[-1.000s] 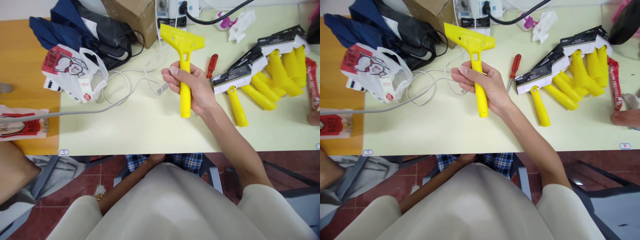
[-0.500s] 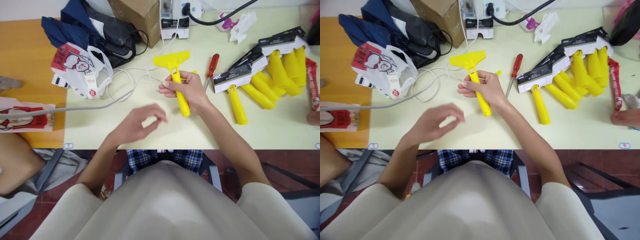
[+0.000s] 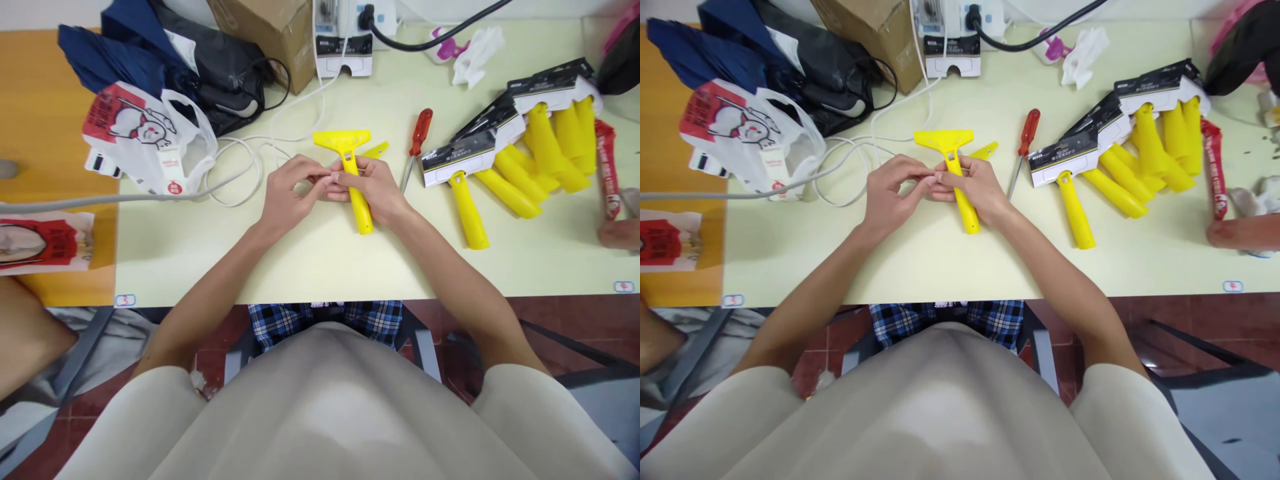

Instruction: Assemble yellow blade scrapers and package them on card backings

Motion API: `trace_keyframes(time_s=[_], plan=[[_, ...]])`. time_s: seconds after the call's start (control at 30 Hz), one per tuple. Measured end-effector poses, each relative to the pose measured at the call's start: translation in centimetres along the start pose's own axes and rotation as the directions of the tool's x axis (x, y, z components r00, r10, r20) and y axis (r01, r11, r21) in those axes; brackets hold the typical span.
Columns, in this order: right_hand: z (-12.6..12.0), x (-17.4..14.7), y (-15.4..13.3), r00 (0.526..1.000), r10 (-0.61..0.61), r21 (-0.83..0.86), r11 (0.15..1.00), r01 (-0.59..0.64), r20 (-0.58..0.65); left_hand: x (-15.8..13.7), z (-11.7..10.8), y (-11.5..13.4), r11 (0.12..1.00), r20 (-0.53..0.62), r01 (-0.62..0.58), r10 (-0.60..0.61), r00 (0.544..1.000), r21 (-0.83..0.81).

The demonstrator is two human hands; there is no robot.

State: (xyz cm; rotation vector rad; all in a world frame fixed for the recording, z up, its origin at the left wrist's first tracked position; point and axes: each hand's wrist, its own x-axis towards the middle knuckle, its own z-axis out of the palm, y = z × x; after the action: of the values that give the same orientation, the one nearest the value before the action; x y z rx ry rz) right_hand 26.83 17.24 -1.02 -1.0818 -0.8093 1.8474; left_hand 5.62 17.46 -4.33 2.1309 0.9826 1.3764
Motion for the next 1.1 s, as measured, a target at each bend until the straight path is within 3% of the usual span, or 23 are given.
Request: trace_keyframes(time_s=[0.2, 0.33, 0.57, 0.77, 0.93, 1.1], plan=[[-0.3, 0.3, -0.4, 0.996, 0.066, 0.053, 0.996, -0.069, 0.057, -0.1, -0.1, 0.1, 0.998, -0.078, 0.048, -0.044, 0.996, 0.051], [-0.3, 0.2, -0.9, 0.996, 0.082, 0.002, 0.997, -0.082, 0.042, -0.1, -0.2, 0.3, 0.983, -0.156, 0.165, -0.151, 0.976, 0.082], [0.3, -0.4, -1.4, 0.997, 0.021, -0.087, 0.996, -0.014, 0.078, -0.2, 0.0, -1.4, 0.958, -0.206, 0.286, -0.285, 0.936, -0.03], [-1.5, 0.1, -2.6, 0.984, -0.177, -0.141, 0.975, 0.172, -0.03, 0.2, -0.3, -2.1, 0.961, -0.029, 0.276, -0.276, 0.961, -0.02], [-2.3, 0.4, -2.8, 0.99, -0.128, -0.217, 0.97, 0.111, -0.065, 2.2, 0.4, -3.2, 0.942, 0.09, 0.302, -0.316, 0.944, 0.143], [-2.4, 0.6, -2.7, 0.99, -0.108, -0.237, 0.968, 0.083, -0.093, 5.1, 2.1, -2.9, 0.886, 0.169, 0.412, -0.449, 0.877, 0.214]])
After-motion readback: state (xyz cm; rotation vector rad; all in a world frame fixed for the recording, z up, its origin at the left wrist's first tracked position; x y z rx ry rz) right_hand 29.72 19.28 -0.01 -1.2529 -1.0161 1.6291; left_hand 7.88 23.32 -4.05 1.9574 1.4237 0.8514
